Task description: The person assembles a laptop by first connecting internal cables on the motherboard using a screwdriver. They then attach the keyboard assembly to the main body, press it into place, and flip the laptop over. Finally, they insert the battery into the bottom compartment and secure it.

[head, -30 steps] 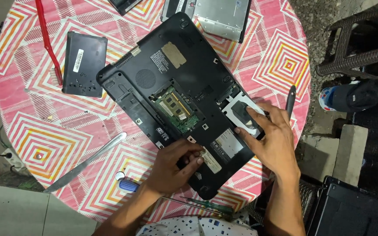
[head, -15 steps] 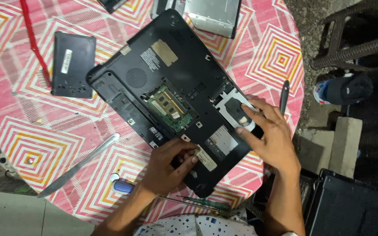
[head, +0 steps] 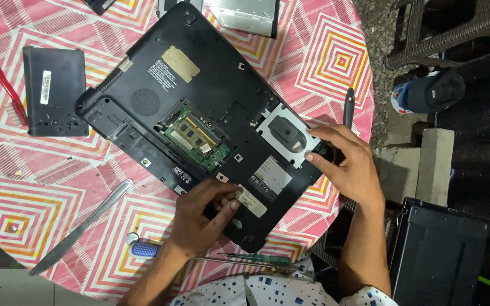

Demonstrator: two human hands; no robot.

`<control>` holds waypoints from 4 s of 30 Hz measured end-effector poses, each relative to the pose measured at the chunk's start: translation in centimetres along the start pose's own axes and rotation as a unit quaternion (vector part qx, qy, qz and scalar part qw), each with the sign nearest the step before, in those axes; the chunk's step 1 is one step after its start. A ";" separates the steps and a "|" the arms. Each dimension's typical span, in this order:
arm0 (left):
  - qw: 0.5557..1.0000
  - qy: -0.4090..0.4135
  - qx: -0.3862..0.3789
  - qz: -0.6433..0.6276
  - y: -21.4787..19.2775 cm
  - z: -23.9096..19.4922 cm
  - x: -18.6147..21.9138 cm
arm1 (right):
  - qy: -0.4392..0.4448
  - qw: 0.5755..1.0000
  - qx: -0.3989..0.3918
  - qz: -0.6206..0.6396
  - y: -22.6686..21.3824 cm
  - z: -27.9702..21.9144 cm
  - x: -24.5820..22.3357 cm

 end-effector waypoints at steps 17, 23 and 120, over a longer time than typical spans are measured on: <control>0.999 -0.006 0.015 -0.033 -0.6 0.6 1.3 | 0.046 0.999 0.017 -0.024 0.5 -0.1 0.0; 1.000 0.001 0.013 -0.028 -0.3 0.4 0.7 | 0.034 0.998 0.043 -0.026 0.3 0.1 0.1; 1.000 -0.003 0.003 0.003 -0.4 0.6 0.7 | 0.182 0.934 0.154 0.266 -0.4 -1.2 5.6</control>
Point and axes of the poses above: each hand's wrist, its own z-axis towards the middle knuckle, its own y-axis out of the palm, x = y × z, the point moved 6 cm from there along z, towards the middle knuckle, and after that the axes turned 6 degrees about x, right-handed, at the moved point
